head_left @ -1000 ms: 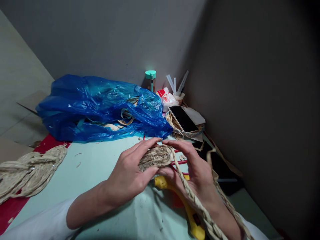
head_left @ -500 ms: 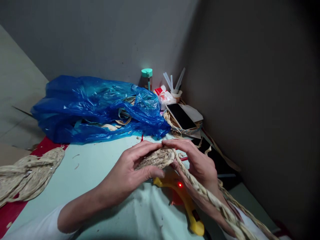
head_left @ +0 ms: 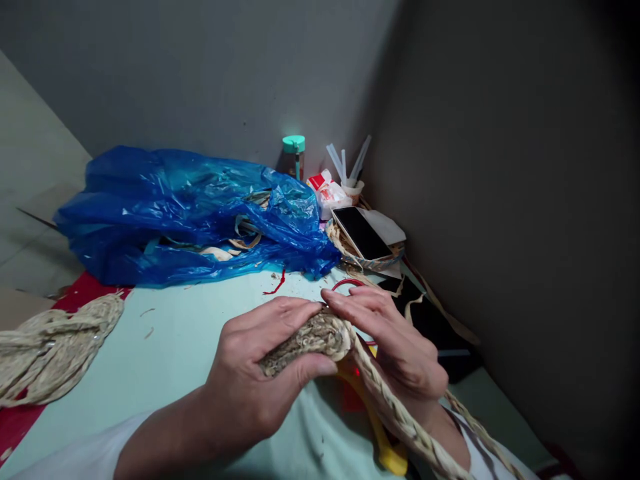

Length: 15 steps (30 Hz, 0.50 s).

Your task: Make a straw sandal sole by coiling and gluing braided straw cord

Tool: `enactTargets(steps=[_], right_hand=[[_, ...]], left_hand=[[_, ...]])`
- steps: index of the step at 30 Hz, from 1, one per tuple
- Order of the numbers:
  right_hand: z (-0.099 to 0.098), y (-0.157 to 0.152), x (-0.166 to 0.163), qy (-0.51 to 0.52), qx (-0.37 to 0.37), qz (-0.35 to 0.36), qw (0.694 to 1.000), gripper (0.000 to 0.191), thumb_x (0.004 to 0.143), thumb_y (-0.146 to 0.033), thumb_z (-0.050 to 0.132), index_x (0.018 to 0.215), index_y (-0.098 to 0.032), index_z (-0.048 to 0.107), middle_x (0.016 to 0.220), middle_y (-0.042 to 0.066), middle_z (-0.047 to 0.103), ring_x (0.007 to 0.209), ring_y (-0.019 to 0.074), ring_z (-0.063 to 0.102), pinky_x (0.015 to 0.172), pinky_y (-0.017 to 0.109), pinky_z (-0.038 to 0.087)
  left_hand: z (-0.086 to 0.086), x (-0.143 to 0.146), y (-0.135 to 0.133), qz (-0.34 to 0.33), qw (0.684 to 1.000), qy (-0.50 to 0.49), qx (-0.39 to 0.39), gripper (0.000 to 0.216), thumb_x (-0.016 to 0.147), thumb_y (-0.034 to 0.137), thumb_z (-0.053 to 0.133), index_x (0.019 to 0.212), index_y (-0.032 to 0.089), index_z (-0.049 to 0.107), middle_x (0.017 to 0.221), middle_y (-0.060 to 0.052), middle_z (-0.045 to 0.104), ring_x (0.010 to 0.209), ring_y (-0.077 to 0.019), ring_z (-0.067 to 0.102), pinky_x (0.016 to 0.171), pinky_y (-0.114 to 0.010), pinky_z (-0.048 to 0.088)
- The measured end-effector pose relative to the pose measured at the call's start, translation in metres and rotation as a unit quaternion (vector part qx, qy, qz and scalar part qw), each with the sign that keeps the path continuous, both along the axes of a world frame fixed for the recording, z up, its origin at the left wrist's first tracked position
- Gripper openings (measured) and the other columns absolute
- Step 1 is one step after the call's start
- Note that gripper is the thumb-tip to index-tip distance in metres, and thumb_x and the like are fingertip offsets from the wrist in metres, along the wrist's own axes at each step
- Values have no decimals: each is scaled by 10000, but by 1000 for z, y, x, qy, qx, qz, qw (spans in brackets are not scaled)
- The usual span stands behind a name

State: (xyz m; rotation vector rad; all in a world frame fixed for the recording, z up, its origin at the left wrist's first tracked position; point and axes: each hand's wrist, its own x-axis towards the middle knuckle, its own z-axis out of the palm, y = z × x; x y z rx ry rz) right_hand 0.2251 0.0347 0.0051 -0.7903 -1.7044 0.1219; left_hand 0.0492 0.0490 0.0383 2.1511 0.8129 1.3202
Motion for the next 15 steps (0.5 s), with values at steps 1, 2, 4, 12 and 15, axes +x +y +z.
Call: enactTargets(steps=[1, 2, 4, 12, 15], right_hand=[[-1, 0, -1, -3, 2, -14, 1000, 408, 963, -131, 561, 1349, -255, 603, 1161, 53, 686, 965, 210, 644, 928, 412, 507], [-1, 0, -2, -5, 3, -25, 1000, 389, 977, -154, 549, 1347, -259, 606, 1155, 49, 687, 974, 204, 644, 931, 396, 508], [0, -2, -3, -18, -6, -33, 999, 370, 999, -185, 521, 1353, -250, 604, 1160, 42, 680, 1021, 187, 637, 947, 348, 511], [11, -14, -3, -109, -98, -113, 983, 621, 984, -149, 508, 1561, -247, 300, 1426, 22, 522, 1312, 176, 497, 1096, 296, 450], [10, -13, -2, -123, -51, -74, 988, 543, 979, -103, 491, 1501, -236, 426, 1410, 45, 534, 1325, 214, 490, 1109, 368, 445]], left_hand=[[0, 0, 0, 2, 1000, 3, 12, 290, 779, 143, 756, 1067, 144, 718, 1014, -76, 771, 948, -172, 726, 877, -229, 590], [-1, 0, 1, 6, 1000, 6, 20, 283, 787, 149, 748, 1068, 141, 716, 1015, -83, 772, 951, -178, 728, 879, -239, 593], [-1, 0, 2, 20, 999, 8, 29, 275, 789, 163, 743, 1061, 127, 717, 1009, -98, 773, 941, -188, 732, 869, -250, 598], [3, -1, 9, 70, 997, 27, 36, 262, 766, 201, 739, 986, 57, 734, 906, -114, 770, 829, -168, 727, 787, -217, 594], [3, -2, 10, 87, 995, 35, 42, 256, 767, 218, 734, 977, 72, 734, 900, -111, 773, 814, -173, 727, 778, -235, 596]])
